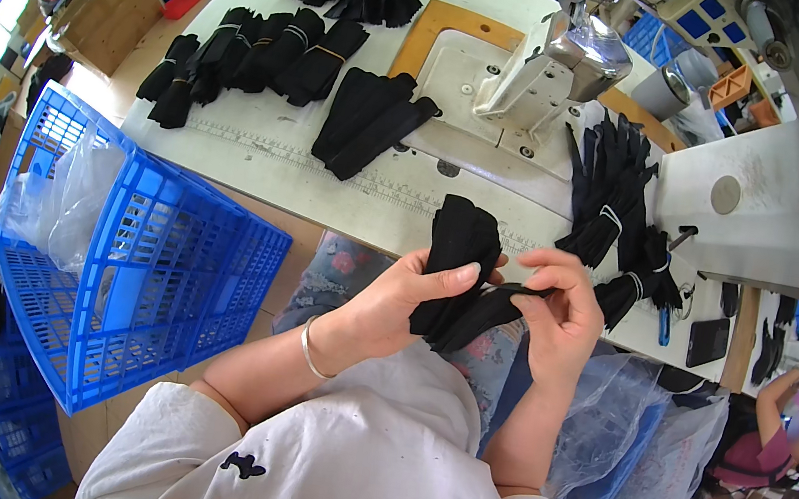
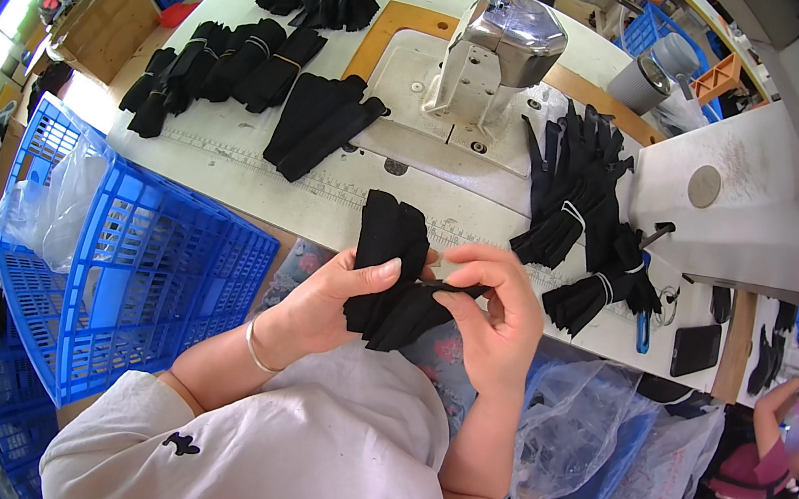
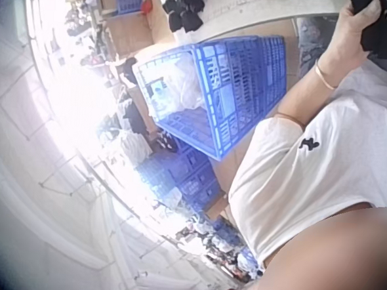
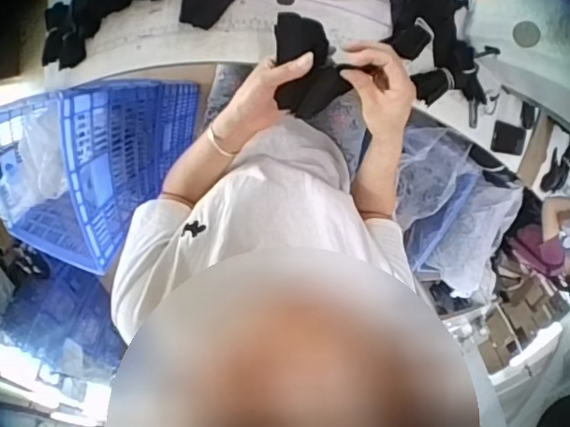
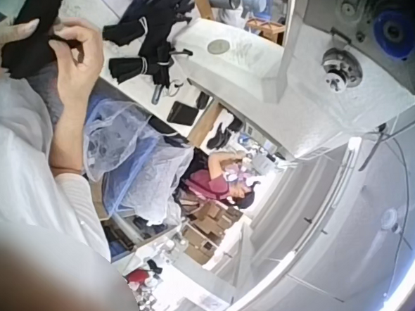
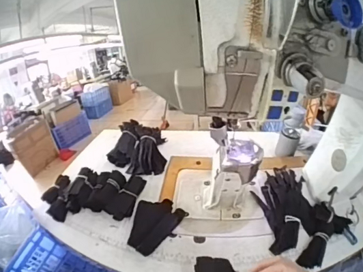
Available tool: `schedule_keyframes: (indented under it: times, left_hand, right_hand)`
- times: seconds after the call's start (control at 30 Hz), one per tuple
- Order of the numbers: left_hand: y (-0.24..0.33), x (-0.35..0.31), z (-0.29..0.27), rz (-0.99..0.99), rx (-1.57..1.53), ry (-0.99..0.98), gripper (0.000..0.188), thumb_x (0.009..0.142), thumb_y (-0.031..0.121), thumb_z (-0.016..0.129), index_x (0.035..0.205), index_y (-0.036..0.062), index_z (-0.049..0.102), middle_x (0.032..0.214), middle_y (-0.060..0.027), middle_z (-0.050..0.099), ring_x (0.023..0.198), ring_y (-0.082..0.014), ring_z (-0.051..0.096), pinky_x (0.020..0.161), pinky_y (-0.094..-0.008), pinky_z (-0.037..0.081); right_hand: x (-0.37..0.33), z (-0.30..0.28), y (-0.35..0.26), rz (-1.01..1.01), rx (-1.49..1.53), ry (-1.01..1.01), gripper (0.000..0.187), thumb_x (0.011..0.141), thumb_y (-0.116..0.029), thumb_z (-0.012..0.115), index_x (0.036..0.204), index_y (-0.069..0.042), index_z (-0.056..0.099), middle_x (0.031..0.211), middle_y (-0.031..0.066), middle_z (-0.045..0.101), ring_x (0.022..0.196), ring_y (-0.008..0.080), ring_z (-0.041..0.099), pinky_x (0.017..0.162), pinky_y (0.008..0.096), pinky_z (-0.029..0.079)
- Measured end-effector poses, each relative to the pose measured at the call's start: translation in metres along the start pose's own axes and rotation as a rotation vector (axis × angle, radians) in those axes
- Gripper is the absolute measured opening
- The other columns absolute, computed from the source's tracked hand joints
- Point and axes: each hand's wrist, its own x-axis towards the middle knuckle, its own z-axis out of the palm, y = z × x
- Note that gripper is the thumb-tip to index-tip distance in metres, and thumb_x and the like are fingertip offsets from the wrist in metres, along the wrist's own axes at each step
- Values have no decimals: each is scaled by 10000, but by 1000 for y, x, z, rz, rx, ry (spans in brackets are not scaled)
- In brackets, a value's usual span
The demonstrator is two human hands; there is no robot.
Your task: The recorder is taking black gloves, stacking them together, and using a thin white string to bundle them into groups.
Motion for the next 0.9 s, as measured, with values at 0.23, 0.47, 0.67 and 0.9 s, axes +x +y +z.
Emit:
schedule_keyframes:
  times: [0.23,0.47,0.67,0.9]
  left_hand:
    - [-3,0,-3,16,12,-16,407,893,239,709,1216,24,587,1033,-43,656,878,-105,639,744,-259,535]
    - [-8,-1,-1,-5,20,-22,351,892,257,716,1132,24,610,988,-41,662,820,-98,633,686,-265,529]
    - [-9,0,-5,-9,52,-51,364,902,275,703,1148,24,607,995,-35,656,837,-92,631,694,-255,527]
    - [-3,-2,8,40,-2,39,404,916,338,678,1160,20,623,967,-16,655,801,-68,613,681,-228,503]
  right_hand:
    - [3,-6,-13,189,122,-93,345,811,40,696,1149,17,635,977,57,627,935,133,591,818,241,452]
    - [5,-6,-13,83,-125,-116,310,750,18,738,1053,-34,694,955,49,628,855,143,594,763,250,459]
    - [5,-4,-13,27,-228,-58,252,727,19,755,964,-24,681,912,63,639,808,154,611,725,263,479]
    - [4,-2,-18,140,-82,-103,226,745,37,731,954,-9,657,918,73,648,862,159,635,751,261,495]
